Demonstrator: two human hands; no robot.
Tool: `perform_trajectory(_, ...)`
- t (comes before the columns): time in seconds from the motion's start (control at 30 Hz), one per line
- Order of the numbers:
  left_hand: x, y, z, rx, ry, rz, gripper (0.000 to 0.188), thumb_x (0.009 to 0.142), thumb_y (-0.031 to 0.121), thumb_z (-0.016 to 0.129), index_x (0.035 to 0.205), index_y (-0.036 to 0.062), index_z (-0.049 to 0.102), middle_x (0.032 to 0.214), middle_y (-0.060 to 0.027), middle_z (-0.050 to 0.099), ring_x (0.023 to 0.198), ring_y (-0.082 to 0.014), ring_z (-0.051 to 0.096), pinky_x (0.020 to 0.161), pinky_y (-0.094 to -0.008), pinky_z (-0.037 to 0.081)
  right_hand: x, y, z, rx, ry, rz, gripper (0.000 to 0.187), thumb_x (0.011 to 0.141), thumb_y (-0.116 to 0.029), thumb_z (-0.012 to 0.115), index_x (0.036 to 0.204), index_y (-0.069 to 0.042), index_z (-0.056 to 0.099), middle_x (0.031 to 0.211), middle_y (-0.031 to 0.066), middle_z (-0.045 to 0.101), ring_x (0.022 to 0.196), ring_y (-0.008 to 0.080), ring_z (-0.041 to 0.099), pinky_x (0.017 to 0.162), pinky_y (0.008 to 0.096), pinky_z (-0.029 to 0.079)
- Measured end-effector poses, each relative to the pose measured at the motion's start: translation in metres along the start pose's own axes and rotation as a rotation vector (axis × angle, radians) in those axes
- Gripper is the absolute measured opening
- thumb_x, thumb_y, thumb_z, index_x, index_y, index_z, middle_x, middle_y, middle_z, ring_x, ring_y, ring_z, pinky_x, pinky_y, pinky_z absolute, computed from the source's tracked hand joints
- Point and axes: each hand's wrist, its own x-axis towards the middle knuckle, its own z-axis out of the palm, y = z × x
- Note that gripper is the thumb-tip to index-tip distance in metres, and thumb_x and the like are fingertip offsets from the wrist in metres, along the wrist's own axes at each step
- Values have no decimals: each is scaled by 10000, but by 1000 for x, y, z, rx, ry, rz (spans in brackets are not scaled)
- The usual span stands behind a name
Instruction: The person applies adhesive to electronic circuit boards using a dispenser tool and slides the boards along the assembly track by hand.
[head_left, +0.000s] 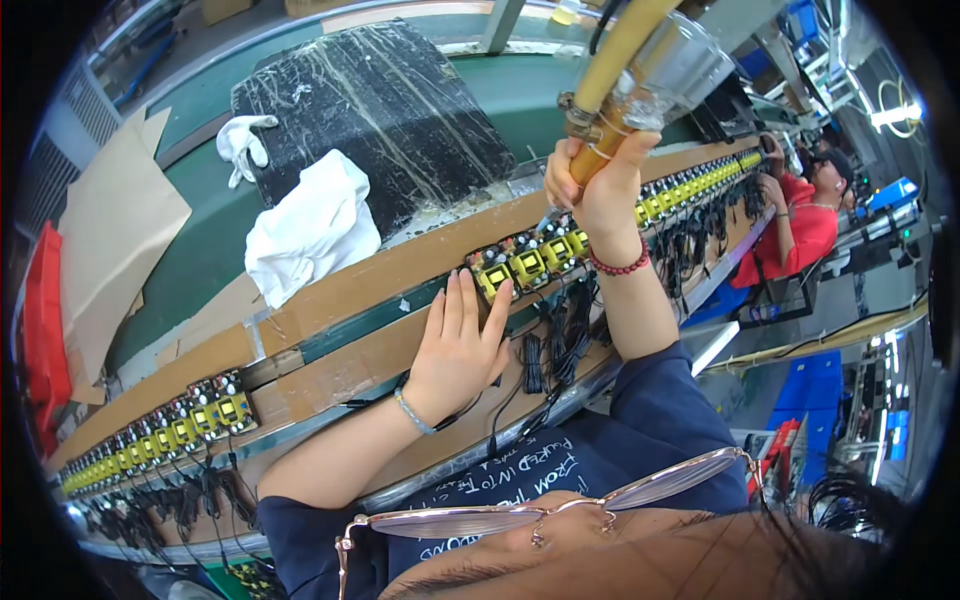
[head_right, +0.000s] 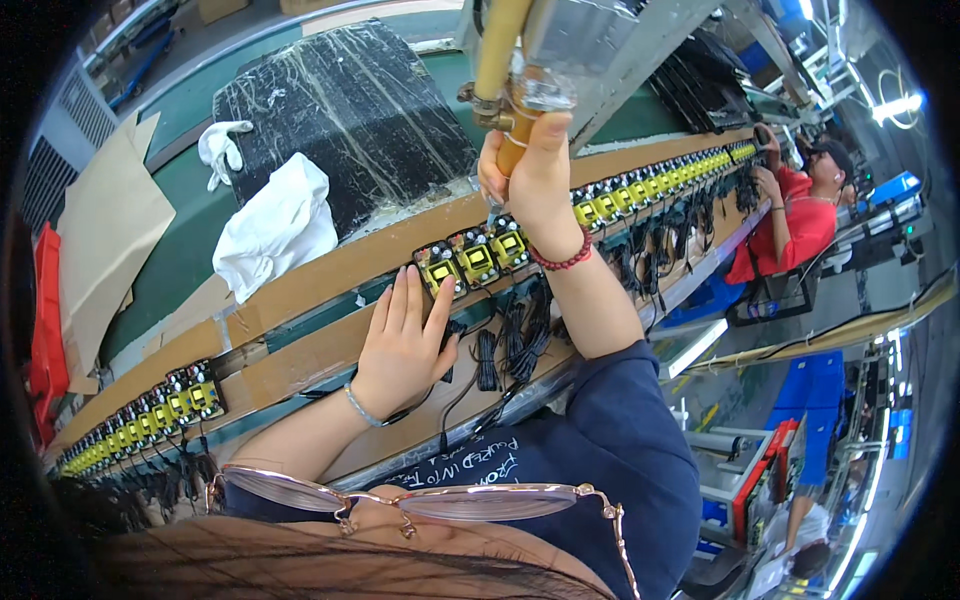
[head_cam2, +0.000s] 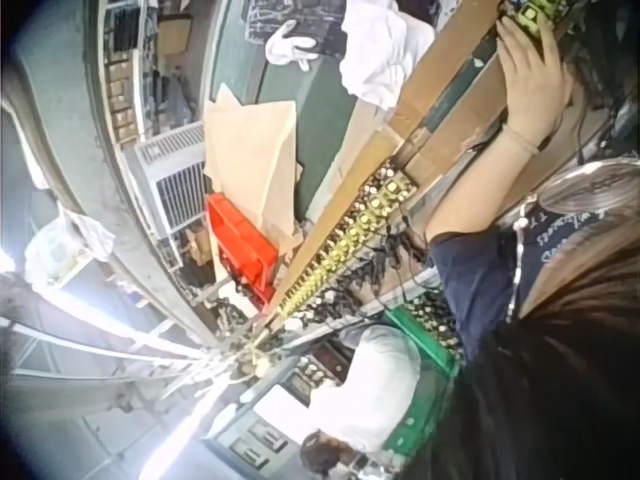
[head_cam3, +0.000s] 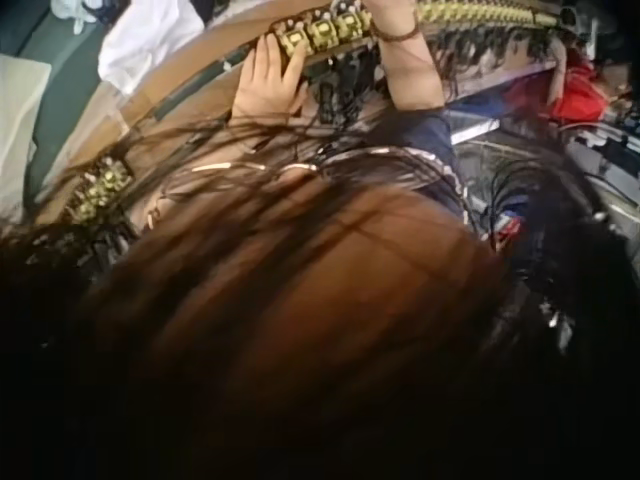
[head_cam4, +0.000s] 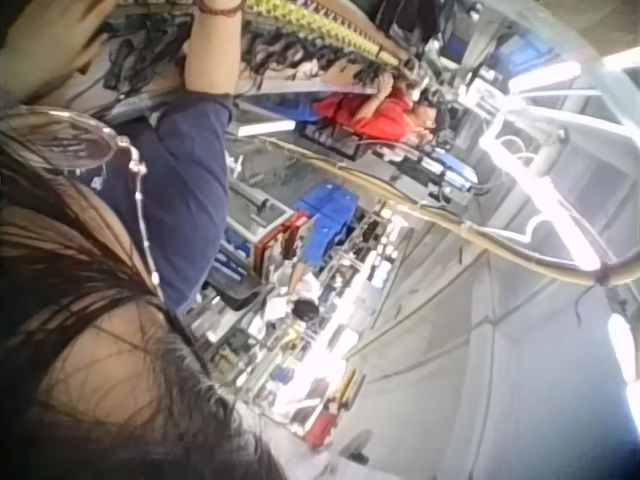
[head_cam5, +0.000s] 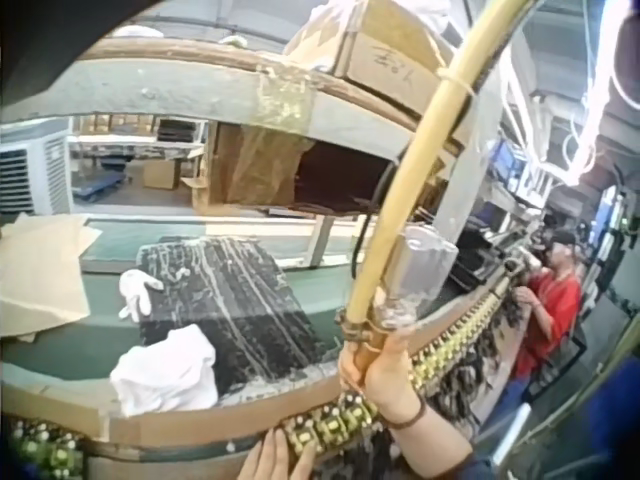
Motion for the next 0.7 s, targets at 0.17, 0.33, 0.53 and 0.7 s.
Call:
perform_trajectory(0.17,0,2,0,24,19,-17,662,763,304,615,1338,39,424,1235,-323,467,1157,-398,478,965,-450,394,0,2,-4,15,20,-1,792,751,-826,158,812,-83,426,451,12,352,343,115,328,371,268,322)
perform_trajectory(0.33,1,3,2,32,20,-10,663,759,303,617,1338,41,426,1238,-320,466,1160,-390,478,963,-446,394,4,4,-9,52,57,-32,772,819,-768,239,761,-30,461,437,18,392,352,102,390,370,242,347)
perform_trajectory(0.53,3,4,1,39,15,-6,671,760,309,616,1342,38,421,1243,-326,460,1161,-394,477,960,-438,394,3,2,-11,13,10,-46,794,822,-762,231,798,-13,492,438,11,394,362,89,387,377,230,341)
perform_trajectory(0.7,1,4,1,47,12,-7,691,771,342,607,1352,27,403,1247,-332,453,1160,-399,474,955,-436,395,7,-4,-11,9,8,-35,818,831,-752,225,861,7,530,441,6,393,363,79,380,373,219,324)
